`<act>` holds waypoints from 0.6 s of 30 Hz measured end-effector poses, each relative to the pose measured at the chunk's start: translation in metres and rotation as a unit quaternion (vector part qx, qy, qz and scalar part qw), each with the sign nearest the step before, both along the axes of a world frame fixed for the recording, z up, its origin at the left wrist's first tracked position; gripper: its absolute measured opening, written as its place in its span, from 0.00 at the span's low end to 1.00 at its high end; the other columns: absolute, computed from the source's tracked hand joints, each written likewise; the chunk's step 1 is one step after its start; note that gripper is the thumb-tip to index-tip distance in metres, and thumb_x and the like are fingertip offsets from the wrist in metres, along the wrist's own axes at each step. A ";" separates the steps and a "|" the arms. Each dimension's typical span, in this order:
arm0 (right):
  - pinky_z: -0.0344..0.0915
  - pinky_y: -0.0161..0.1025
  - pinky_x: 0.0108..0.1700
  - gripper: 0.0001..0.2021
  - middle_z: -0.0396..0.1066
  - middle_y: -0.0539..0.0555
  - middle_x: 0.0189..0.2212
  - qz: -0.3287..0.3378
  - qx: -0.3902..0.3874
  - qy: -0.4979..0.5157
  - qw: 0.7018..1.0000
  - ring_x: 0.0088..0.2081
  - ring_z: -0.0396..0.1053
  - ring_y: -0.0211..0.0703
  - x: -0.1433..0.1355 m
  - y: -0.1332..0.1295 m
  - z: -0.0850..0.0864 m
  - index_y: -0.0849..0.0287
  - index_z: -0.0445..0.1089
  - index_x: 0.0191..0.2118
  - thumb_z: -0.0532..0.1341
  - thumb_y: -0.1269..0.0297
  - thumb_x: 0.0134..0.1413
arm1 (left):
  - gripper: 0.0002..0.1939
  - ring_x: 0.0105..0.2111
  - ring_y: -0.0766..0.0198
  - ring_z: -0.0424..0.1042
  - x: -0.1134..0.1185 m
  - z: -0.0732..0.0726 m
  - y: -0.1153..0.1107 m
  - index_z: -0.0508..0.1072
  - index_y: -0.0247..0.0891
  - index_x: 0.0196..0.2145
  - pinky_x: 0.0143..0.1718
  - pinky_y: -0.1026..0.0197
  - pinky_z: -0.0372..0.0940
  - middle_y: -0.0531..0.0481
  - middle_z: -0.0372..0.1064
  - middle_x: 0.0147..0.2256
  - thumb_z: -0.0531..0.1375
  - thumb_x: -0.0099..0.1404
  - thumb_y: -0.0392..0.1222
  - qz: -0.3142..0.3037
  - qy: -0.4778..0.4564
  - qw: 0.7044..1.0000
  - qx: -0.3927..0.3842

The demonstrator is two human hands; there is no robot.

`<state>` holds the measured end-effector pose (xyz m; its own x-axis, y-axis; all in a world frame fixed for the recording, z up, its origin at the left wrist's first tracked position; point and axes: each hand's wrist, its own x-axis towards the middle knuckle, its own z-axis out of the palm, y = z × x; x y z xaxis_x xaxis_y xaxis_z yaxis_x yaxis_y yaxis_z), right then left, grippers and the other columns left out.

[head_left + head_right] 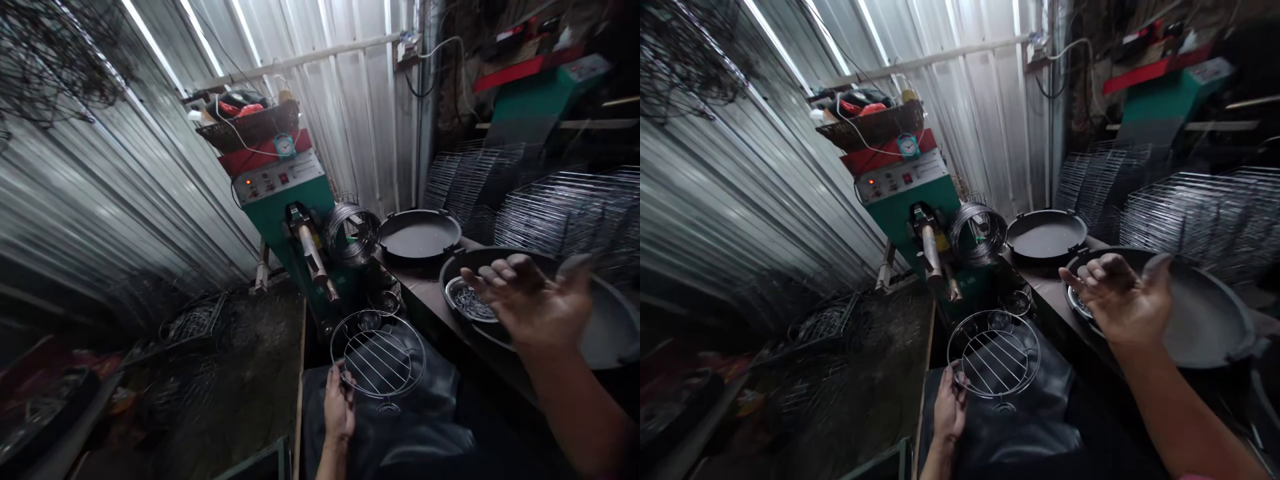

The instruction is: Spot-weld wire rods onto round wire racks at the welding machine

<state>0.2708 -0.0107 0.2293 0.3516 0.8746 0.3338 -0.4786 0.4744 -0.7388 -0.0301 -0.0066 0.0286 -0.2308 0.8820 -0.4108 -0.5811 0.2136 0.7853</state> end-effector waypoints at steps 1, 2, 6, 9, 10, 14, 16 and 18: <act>0.67 0.53 0.43 0.25 0.58 0.51 0.21 -0.005 -0.003 0.036 0.999 0.27 0.60 0.44 -0.001 0.005 -0.002 0.47 0.68 0.27 0.42 0.38 0.54 | 0.25 0.23 0.71 0.66 -0.001 0.000 0.001 0.70 0.37 0.39 0.23 0.71 0.57 0.54 0.64 0.24 0.67 0.47 0.54 -0.009 -0.007 1.000 0.003; 0.68 0.53 0.43 0.25 0.58 0.51 0.21 -0.002 -0.007 0.049 0.999 0.26 0.59 0.43 0.000 0.010 -0.007 0.47 0.68 0.26 0.42 0.39 0.54 | 0.25 0.23 0.71 0.65 -0.001 -0.001 0.002 0.70 0.37 0.39 0.22 0.71 0.57 0.54 0.64 0.24 0.67 0.47 0.54 -0.015 -0.013 1.000 0.005; 0.68 0.54 0.43 0.25 0.61 0.51 0.23 -0.011 -0.019 0.020 1.000 0.28 0.63 0.42 0.019 0.029 -0.053 0.50 0.68 0.27 0.43 0.40 0.55 | 0.25 0.21 0.73 0.64 -0.004 -0.002 0.006 0.69 0.37 0.39 0.17 0.73 0.50 0.55 0.63 0.23 0.66 0.48 0.54 -0.016 -0.013 1.000 0.005; 0.68 0.53 0.44 0.17 0.66 0.52 0.31 -0.040 -0.086 -0.159 0.983 0.33 0.66 0.44 0.033 0.028 -0.115 0.51 0.68 0.35 0.49 0.46 0.55 | 0.22 0.20 0.74 0.63 -0.005 -0.001 0.007 0.69 0.37 0.39 0.15 0.74 0.47 0.55 0.62 0.23 0.65 0.50 0.53 -0.014 -0.011 1.000 -0.005; 0.67 0.54 0.45 0.16 0.67 0.53 0.35 -0.039 -0.124 -0.255 0.958 0.37 0.67 0.46 0.037 0.022 -0.140 0.51 0.67 0.41 0.53 0.48 0.54 | 0.21 0.20 0.74 0.63 -0.006 -0.001 0.007 0.69 0.38 0.39 0.14 0.74 0.46 0.55 0.62 0.22 0.64 0.52 0.52 -0.013 -0.011 1.000 -0.009; 0.65 0.54 0.48 0.27 0.59 0.61 0.52 -0.011 -0.203 -0.489 0.848 0.49 0.64 0.55 0.040 -0.024 -0.233 0.54 0.57 0.56 0.55 0.48 0.52 | 0.15 0.18 0.74 0.63 -0.008 0.000 0.008 0.69 0.37 0.38 0.13 0.74 0.44 0.55 0.61 0.22 0.61 0.57 0.48 -0.007 -0.009 1.000 -0.024; 0.66 0.54 0.47 0.29 0.54 0.62 0.56 0.004 -0.222 -0.489 0.843 0.52 0.62 0.56 0.038 -0.047 -0.265 0.52 0.51 0.60 0.53 0.48 0.53 | 0.13 0.18 0.74 0.64 -0.009 -0.001 0.010 0.69 0.37 0.38 0.13 0.74 0.44 0.55 0.61 0.21 0.60 0.58 0.46 -0.003 -0.006 0.999 -0.034; 0.67 0.56 0.46 0.30 0.53 0.63 0.56 -0.006 -0.250 -0.447 0.859 0.52 0.62 0.56 0.038 -0.060 -0.282 0.51 0.46 0.62 0.50 0.49 0.56 | 0.12 0.18 0.73 0.65 -0.010 -0.001 0.012 0.68 0.37 0.39 0.13 0.74 0.45 0.55 0.61 0.22 0.60 0.59 0.46 -0.001 -0.002 0.999 -0.045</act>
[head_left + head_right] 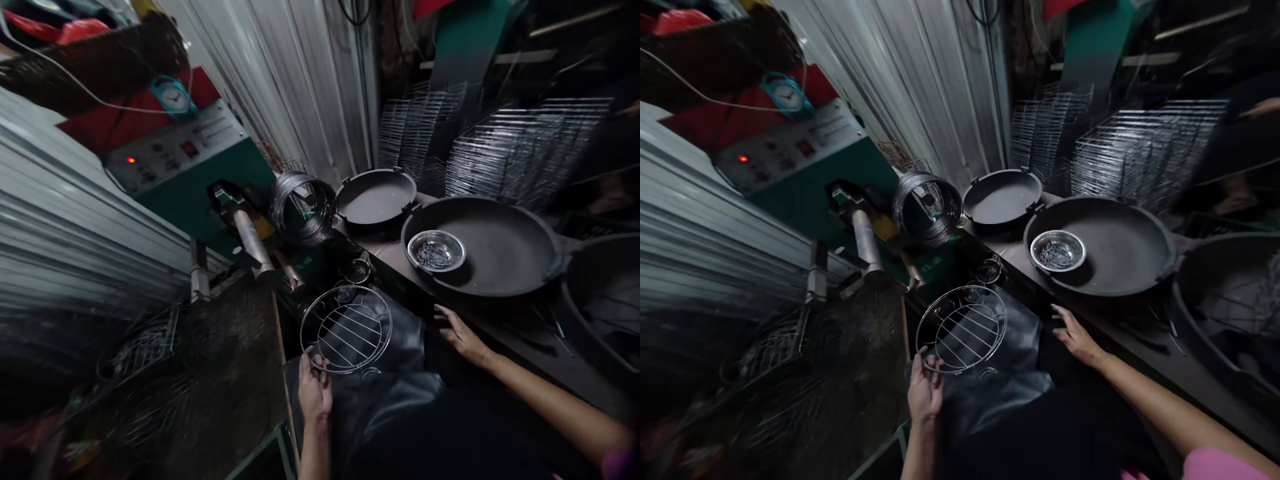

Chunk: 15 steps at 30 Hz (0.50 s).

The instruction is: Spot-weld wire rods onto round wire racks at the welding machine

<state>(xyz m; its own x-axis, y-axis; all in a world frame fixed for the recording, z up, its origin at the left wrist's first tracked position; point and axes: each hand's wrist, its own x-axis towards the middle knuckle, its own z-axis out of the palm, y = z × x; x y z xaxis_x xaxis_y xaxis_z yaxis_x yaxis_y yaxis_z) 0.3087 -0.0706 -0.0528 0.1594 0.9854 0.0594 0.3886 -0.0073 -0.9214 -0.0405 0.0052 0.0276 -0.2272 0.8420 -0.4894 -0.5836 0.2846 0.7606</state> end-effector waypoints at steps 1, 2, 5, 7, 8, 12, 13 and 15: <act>0.67 0.56 0.45 0.30 0.53 0.64 0.56 -0.018 -0.004 0.028 0.999 0.51 0.62 0.56 0.000 -0.003 -0.005 0.51 0.44 0.62 0.48 0.49 0.57 | 0.12 0.18 0.73 0.65 0.000 0.000 0.001 0.68 0.38 0.39 0.13 0.74 0.46 0.56 0.61 0.22 0.59 0.59 0.46 -0.001 0.001 1.000 -0.002; 0.67 0.56 0.45 0.30 0.53 0.64 0.55 -0.029 -0.005 0.055 0.998 0.51 0.62 0.56 0.000 -0.005 -0.007 0.51 0.42 0.63 0.47 0.49 0.57 | 0.12 0.19 0.72 0.66 -0.001 0.000 0.002 0.68 0.38 0.39 0.13 0.74 0.46 0.56 0.61 0.21 0.59 0.59 0.46 -0.003 0.003 1.000 -0.001; 0.67 0.56 0.44 0.31 0.50 0.65 0.57 -0.009 0.002 0.088 0.996 0.53 0.60 0.57 -0.002 -0.009 -0.009 0.50 0.39 0.63 0.48 0.48 0.57 | 0.12 0.18 0.73 0.65 -0.001 0.001 0.002 0.68 0.38 0.38 0.13 0.74 0.46 0.57 0.60 0.21 0.60 0.59 0.46 -0.008 0.007 1.000 0.008; 0.64 0.58 0.48 0.32 0.48 0.64 0.58 0.022 0.011 0.065 0.998 0.55 0.57 0.57 -0.006 -0.013 -0.009 0.48 0.37 0.63 0.49 0.48 0.57 | 0.12 0.18 0.74 0.64 0.000 0.002 0.002 0.68 0.38 0.38 0.13 0.74 0.46 0.57 0.59 0.20 0.60 0.58 0.46 -0.006 0.013 1.000 0.002; 0.63 0.59 0.49 0.32 0.47 0.64 0.59 0.033 0.019 0.054 0.998 0.57 0.56 0.57 -0.008 -0.016 -0.008 0.47 0.37 0.63 0.50 0.49 0.57 | 0.12 0.18 0.74 0.64 0.000 0.002 0.001 0.68 0.38 0.38 0.13 0.74 0.46 0.57 0.60 0.20 0.60 0.58 0.46 -0.005 0.016 1.000 -0.004; 0.59 0.58 0.54 0.34 0.43 0.63 0.61 0.045 0.080 0.015 0.996 0.60 0.51 0.56 -0.016 -0.025 -0.003 0.48 0.34 0.64 0.49 0.46 0.57 | 0.12 0.17 0.75 0.62 -0.001 0.001 0.000 0.69 0.40 0.37 0.14 0.74 0.47 0.58 0.59 0.20 0.60 0.58 0.48 -0.015 0.024 1.000 -0.004; 0.58 0.57 0.55 0.35 0.43 0.63 0.61 0.059 0.083 -0.006 0.995 0.60 0.50 0.56 -0.017 -0.027 0.000 0.50 0.34 0.64 0.49 0.45 0.56 | 0.11 0.16 0.76 0.61 -0.001 0.001 0.000 0.69 0.40 0.37 0.14 0.74 0.48 0.58 0.58 0.20 0.60 0.58 0.47 -0.019 0.023 1.000 -0.002; 0.56 0.55 0.56 0.37 0.43 0.64 0.62 0.122 0.062 -0.059 0.989 0.61 0.48 0.56 -0.020 -0.029 0.005 0.52 0.35 0.64 0.49 0.43 0.55 | 0.11 0.17 0.76 0.61 -0.002 0.000 -0.001 0.69 0.40 0.37 0.15 0.74 0.49 0.58 0.59 0.20 0.60 0.58 0.47 -0.022 0.024 0.999 -0.005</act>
<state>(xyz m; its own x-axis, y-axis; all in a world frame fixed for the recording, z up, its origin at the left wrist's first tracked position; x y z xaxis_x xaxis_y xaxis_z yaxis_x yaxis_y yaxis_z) 0.2891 -0.0999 -0.0482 -0.0976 0.9776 0.1867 0.4694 0.2107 -0.8575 -0.0423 0.0041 0.0281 -0.2141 0.8470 -0.4865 -0.5330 0.3161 0.7849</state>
